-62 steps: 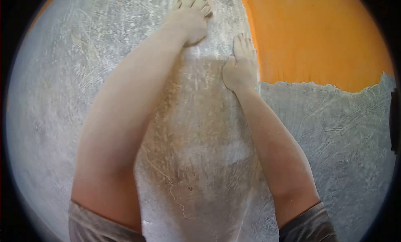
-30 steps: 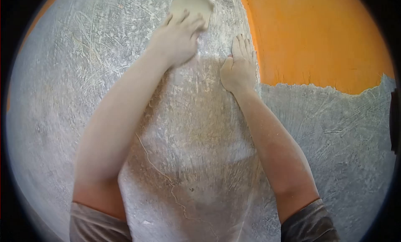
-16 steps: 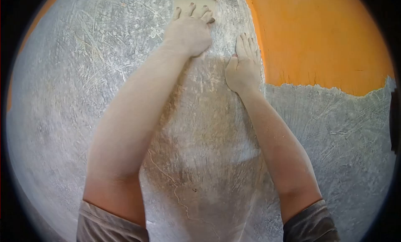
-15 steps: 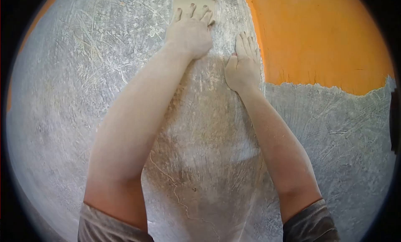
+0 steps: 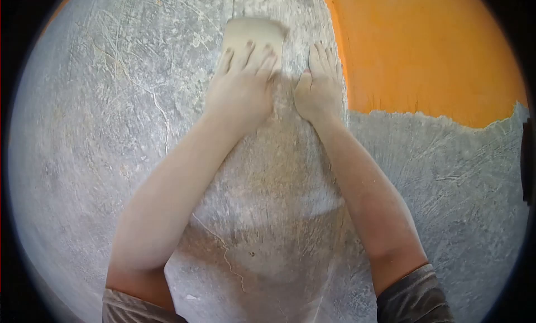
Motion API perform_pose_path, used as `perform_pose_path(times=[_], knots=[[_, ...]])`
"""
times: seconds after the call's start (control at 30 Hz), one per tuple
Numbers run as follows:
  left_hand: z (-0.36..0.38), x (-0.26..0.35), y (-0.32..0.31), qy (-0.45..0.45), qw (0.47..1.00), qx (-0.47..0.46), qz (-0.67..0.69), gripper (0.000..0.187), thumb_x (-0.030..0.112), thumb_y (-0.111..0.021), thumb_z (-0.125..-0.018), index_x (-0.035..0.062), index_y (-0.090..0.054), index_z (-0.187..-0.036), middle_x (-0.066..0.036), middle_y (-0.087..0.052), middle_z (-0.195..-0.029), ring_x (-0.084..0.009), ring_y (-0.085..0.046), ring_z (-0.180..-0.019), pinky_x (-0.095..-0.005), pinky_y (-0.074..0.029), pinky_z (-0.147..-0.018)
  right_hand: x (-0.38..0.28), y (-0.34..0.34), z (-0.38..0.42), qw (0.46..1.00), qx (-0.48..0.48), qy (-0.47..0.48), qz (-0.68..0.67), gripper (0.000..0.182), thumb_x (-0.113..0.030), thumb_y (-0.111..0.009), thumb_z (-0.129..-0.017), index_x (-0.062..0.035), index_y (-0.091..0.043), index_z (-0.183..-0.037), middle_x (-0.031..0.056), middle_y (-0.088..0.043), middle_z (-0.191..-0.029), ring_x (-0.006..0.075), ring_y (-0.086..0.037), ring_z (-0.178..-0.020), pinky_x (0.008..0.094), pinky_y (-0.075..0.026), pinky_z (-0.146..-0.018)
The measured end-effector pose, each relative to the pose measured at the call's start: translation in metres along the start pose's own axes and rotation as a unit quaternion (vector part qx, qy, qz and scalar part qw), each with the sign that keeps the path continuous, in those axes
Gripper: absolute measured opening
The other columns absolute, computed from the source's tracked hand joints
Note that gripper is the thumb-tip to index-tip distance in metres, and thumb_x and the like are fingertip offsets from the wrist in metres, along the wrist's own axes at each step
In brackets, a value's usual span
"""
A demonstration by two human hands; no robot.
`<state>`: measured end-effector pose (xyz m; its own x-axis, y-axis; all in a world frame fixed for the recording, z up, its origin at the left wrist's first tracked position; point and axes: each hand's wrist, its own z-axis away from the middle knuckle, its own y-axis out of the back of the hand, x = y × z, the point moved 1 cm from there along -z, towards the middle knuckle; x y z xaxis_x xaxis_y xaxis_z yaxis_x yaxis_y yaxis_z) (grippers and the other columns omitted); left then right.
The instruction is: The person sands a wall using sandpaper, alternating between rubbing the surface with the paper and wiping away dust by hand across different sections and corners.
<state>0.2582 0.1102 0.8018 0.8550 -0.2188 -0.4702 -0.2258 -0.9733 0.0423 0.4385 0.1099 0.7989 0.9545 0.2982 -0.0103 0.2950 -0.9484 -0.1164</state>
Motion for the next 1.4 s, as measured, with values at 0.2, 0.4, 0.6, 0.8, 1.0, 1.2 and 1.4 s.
perform_pose_path(times=[0.2, 0.4, 0.6, 0.8, 1.0, 1.2, 1.4], knots=[[-0.059, -0.014, 0.005, 0.04, 0.999, -0.005, -0.006, 0.051, 0.022, -0.029, -0.106, 0.0141, -0.038, -0.156, -0.005, -0.037, -0.162, -0.0271, -0.024, -0.154, -0.0468, -0.018, -0.128, -0.005, -0.001, 0.004, 1.0, -0.006, -0.02, 0.016, 0.065, -0.013, -0.039, -0.091, 0.0037, -0.034, -0.154, 0.018, -0.031, -0.163, 0.0333, -0.022, -0.154, 0.0451, -0.014, -0.126], [0.01, 0.004, 0.005, 0.009, 1.0, -0.014, -0.018, 0.05, 0.023, -0.029, -0.107, 0.012, -0.04, -0.154, -0.006, -0.038, -0.162, -0.028, -0.024, -0.154, -0.0471, -0.02, -0.127, 0.002, 0.001, -0.001, 1.0, -0.015, 0.004, -0.005, 0.068, -0.013, -0.039, -0.09, 0.0047, -0.032, -0.155, 0.0187, -0.03, -0.164, 0.0331, -0.02, -0.154, 0.0459, -0.012, -0.127], [-0.068, -0.011, 0.002, 0.025, 0.999, 0.002, 0.026, 0.05, 0.023, -0.034, -0.105, 0.0112, -0.044, -0.152, -0.007, -0.035, -0.163, -0.0277, -0.023, -0.154, -0.0471, -0.02, -0.127, -0.002, -0.002, 0.003, 1.0, 0.0, -0.001, 0.017, 0.066, -0.014, -0.04, -0.091, 0.0051, -0.036, -0.153, 0.0194, -0.033, -0.162, 0.0338, -0.022, -0.154, 0.0449, -0.014, -0.126], [0.018, 0.019, 0.014, -0.017, 0.996, -0.063, 0.057, 0.05, 0.018, -0.036, -0.103, 0.0106, -0.045, -0.151, -0.008, -0.035, -0.163, -0.0272, -0.024, -0.154, -0.0468, -0.015, -0.128, 0.002, 0.001, 0.0, 1.0, -0.01, 0.002, -0.005, 0.066, -0.014, -0.041, -0.091, 0.0049, -0.035, -0.153, 0.0184, -0.032, -0.163, 0.0326, -0.021, -0.154, 0.0441, -0.012, -0.127], [-0.009, 0.004, -0.001, -0.036, 0.999, 0.011, 0.031, 0.05, 0.019, -0.034, -0.103, 0.0091, -0.046, -0.151, -0.007, -0.034, -0.164, -0.0258, -0.023, -0.154, -0.0464, -0.015, -0.128, -0.003, 0.001, 0.003, 1.0, -0.025, -0.012, 0.015, 0.066, -0.014, -0.04, -0.091, 0.0049, -0.032, -0.154, 0.0182, -0.03, -0.164, 0.0324, -0.019, -0.155, 0.0433, -0.012, -0.127], [-0.059, 0.013, 0.005, 0.049, 0.998, -0.035, 0.017, 0.055, 0.018, -0.035, -0.102, 0.0098, -0.036, -0.156, -0.006, -0.028, -0.166, -0.0248, -0.02, -0.155, -0.0438, -0.014, -0.128, -0.002, 0.004, 0.005, 0.999, -0.03, -0.011, 0.014, 0.065, -0.014, -0.039, -0.093, 0.0047, -0.033, -0.154, 0.0187, -0.03, -0.163, 0.0327, -0.02, -0.154, 0.0439, -0.012, -0.127], [0.081, 0.012, 0.027, 0.004, 0.987, -0.133, 0.094, 0.056, 0.021, -0.037, -0.103, 0.0116, -0.034, -0.157, -0.005, -0.028, -0.166, -0.028, -0.018, -0.156, -0.0463, -0.012, -0.129, -0.004, 0.002, 0.003, 1.0, -0.019, -0.013, 0.02, 0.064, -0.014, -0.039, -0.093, 0.0042, -0.035, -0.154, 0.0176, -0.03, -0.164, 0.033, -0.02, -0.154, 0.0447, -0.013, -0.127]])
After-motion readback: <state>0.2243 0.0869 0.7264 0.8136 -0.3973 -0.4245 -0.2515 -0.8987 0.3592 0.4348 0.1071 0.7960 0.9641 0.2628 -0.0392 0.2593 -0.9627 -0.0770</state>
